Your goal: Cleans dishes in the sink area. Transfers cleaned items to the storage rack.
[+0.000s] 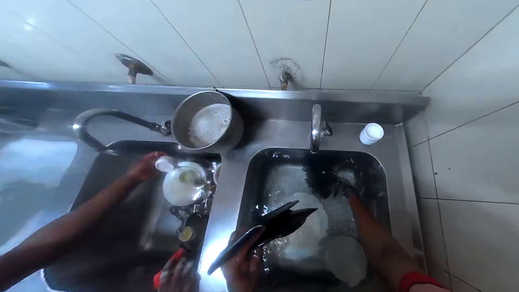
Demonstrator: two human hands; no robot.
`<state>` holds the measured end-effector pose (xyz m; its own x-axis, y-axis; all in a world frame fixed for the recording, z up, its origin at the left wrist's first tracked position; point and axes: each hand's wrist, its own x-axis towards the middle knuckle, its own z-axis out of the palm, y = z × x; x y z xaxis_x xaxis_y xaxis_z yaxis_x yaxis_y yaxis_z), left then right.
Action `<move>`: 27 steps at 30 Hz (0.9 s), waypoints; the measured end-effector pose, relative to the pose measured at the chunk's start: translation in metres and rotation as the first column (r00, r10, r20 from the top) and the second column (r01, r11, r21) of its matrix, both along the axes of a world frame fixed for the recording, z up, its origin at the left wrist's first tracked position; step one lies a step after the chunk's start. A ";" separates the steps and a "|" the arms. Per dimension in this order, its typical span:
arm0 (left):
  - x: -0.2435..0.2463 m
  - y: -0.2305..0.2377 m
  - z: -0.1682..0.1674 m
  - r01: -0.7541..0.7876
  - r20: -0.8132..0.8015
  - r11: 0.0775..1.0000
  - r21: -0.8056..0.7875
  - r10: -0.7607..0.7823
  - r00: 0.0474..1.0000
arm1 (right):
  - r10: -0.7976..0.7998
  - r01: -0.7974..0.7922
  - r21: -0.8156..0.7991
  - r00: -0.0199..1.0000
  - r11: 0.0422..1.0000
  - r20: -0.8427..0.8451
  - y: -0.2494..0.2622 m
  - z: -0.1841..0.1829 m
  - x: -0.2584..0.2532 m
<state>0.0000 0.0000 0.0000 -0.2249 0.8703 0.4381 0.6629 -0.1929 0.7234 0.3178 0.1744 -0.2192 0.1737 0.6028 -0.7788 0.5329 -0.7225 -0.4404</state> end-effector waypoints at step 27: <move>0.004 -0.046 0.043 0.032 -0.047 0.965 0.260 -0.021 0.999 | -0.101 -0.174 0.758 0.948 0.629 0.301 -0.191 0.199 0.044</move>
